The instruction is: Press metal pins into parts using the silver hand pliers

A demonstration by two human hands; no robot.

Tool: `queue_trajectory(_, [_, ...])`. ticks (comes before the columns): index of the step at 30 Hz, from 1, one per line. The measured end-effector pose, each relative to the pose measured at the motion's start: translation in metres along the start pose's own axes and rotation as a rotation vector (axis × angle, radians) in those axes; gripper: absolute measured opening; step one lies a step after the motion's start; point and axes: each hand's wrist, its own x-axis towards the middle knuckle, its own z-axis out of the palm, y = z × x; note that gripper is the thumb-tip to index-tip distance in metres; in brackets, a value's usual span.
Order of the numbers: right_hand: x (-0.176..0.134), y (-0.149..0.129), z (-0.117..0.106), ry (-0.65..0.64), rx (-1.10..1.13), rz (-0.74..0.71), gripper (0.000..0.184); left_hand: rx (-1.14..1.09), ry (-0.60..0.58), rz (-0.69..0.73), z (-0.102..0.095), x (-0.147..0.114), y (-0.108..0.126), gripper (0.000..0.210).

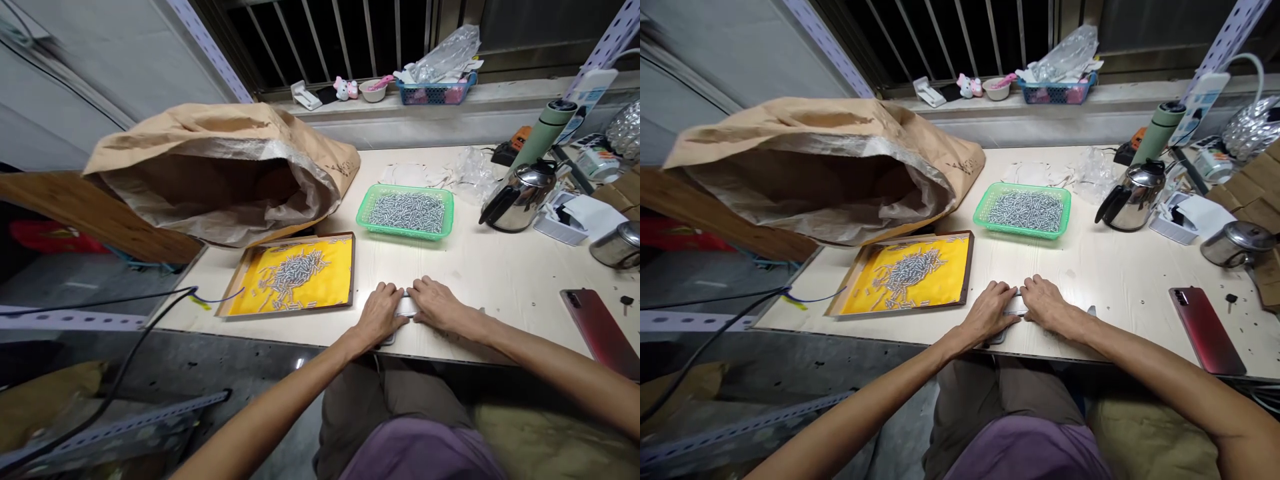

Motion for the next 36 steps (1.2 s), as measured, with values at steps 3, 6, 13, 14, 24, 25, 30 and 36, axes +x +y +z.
queue_trajectory(3, [0.002, 0.001, 0.003, -0.032, -0.022, -0.025, 0.013, -0.041, -0.010, -0.031, 0.001, 0.000, 0.002, 0.022])
queue_trajectory(6, [0.003, 0.001, 0.009, -0.037, -0.030, -0.033, 0.015, -0.054, -0.013, -0.043, 0.002, 0.001, 0.004, 0.011])
queue_trajectory(13, [0.006, 0.011, 0.007, 0.062, -0.042, -0.031, 0.030, -0.008, 0.154, -0.059, 0.016, -0.006, 0.011, 0.032])
queue_trajectory(14, [0.008, 0.016, 0.005, 0.060, -0.013, -0.054, 0.039, -0.006, 0.215, -0.055, 0.024, -0.010, 0.014, 0.034])
queue_trajectory(24, [0.035, 0.030, -0.003, 0.173, -0.084, 0.046, 0.020, -0.096, 0.401, 0.106, 0.073, -0.032, 0.043, 0.040])
queue_trajectory(25, [0.036, 0.022, -0.004, 0.186, -0.106, 0.035, 0.020, -0.098, 0.404, 0.103, 0.072, -0.032, 0.044, 0.041])
queue_trajectory(30, [0.040, -0.036, -0.002, 0.107, -0.094, -0.430, 0.018, -0.087, 0.386, 0.179, 0.075, -0.046, 0.050, 0.033])
queue_trajectory(36, [0.051, -0.060, 0.023, 0.086, -0.119, -0.599, 0.012, -0.040, 0.603, 0.537, 0.038, -0.101, 0.022, 0.018])
